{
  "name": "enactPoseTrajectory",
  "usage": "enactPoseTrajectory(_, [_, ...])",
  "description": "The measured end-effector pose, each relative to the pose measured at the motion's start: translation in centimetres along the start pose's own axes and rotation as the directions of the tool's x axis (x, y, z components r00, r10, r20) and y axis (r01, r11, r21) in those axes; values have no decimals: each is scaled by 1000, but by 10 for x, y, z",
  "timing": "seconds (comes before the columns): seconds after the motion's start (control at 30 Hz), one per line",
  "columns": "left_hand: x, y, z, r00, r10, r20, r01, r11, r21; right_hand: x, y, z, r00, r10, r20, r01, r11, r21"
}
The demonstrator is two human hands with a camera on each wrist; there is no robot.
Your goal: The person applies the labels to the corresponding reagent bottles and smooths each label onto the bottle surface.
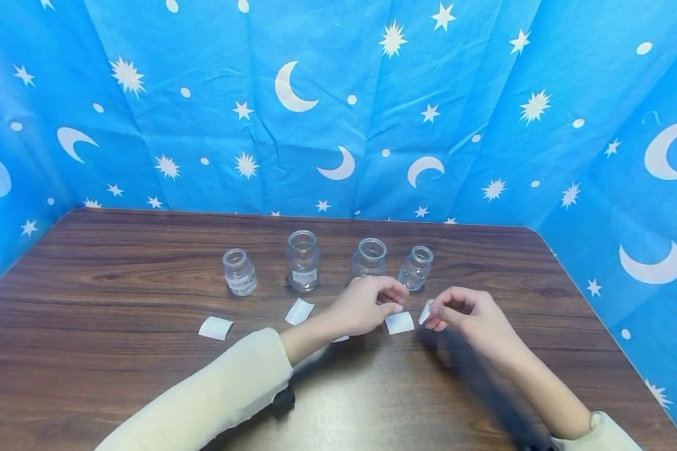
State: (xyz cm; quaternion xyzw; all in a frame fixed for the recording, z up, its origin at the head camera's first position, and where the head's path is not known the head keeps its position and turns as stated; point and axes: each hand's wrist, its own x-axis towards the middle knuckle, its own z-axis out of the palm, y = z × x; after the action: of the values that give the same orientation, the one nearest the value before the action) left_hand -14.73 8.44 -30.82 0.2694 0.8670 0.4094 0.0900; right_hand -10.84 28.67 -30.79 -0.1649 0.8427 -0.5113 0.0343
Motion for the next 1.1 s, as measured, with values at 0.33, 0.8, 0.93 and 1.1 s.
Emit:
enactPoseTrajectory(0.33, [2, 6, 5, 998, 57, -8, -58, 996, -73, 7, -10, 3, 998, -29, -50, 29, 1000, -2])
enactPoseTrajectory(0.8, [4, 0, 12, 994, 52, -93, -63, 991, -121, 7, -9, 8, 997, -15, -79, 10, 998, -68])
enactPoseTrajectory(0.93, [7, -1, 14, 994, 24, -105, -44, 980, -194, 9, -5, 9, 981, 46, -190, -70, 990, -120])
enactPoseTrajectory(1.1, [9, 0, 16, 994, -20, -108, -7, 969, -247, 10, -2, 6, 976, 100, -193, -123, 987, -107])
